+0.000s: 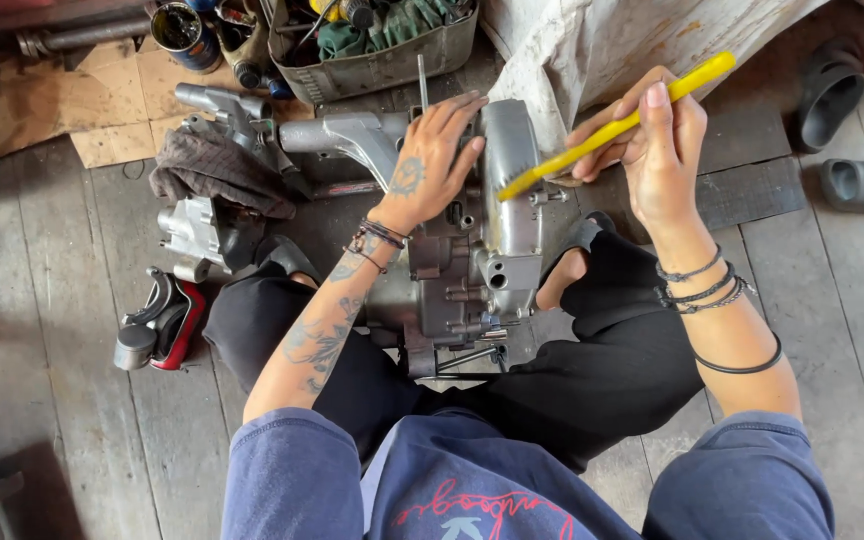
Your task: The person sits on the floor and uses a yellow brush to scrub and clean the surface of a silver engine block. They repeatedly dip the brush into a small container and apply it to various parts of the engine casing.
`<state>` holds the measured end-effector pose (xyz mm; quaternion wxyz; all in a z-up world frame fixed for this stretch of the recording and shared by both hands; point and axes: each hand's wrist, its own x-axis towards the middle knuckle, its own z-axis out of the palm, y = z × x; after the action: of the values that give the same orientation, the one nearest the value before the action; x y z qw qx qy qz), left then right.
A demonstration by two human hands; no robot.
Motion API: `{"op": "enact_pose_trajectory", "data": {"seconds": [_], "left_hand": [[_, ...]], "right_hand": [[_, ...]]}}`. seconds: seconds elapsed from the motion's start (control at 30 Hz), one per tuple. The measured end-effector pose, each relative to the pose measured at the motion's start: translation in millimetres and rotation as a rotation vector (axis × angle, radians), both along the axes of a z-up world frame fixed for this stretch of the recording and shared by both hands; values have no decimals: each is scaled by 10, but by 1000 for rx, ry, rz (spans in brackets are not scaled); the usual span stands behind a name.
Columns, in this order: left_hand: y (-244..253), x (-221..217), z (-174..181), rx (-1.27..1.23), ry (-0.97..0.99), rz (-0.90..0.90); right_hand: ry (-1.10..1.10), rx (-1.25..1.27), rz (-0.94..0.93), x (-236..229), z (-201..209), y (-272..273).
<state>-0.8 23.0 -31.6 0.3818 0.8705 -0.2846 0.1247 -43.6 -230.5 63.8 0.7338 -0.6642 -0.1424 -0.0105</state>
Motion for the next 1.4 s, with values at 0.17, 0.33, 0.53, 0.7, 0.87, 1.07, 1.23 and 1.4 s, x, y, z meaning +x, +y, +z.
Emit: {"op": "enact_pose_trajectory", "data": {"seconds": [0.17,0.33,0.53,0.7,0.87,1.07,1.23,1.4], "left_hand": [[-10,-9,-19,-69,51,-25],[95,179,-186,-472,543,-232],[256,264,-234,-1246,988,-828],[228,275,-244,-1253,986,-819],[166,174,-143,-1086,901,-685],[49,-4,54,-484,541,-413],[9,-103,80,-221,239,-295],[-57,-172,-27,-169,124,-178]], "right_hand": [[-23,-62,97,157,-9,-107],[28,-43,19,208,0,1],[-69,-197,24,264,75,91],[-21,-270,304,147,160,247],[-171,-264,179,283,49,84],[-101,-231,161,355,49,42],[-23,-263,440,354,74,232],[-140,-329,190,386,182,154]]}}
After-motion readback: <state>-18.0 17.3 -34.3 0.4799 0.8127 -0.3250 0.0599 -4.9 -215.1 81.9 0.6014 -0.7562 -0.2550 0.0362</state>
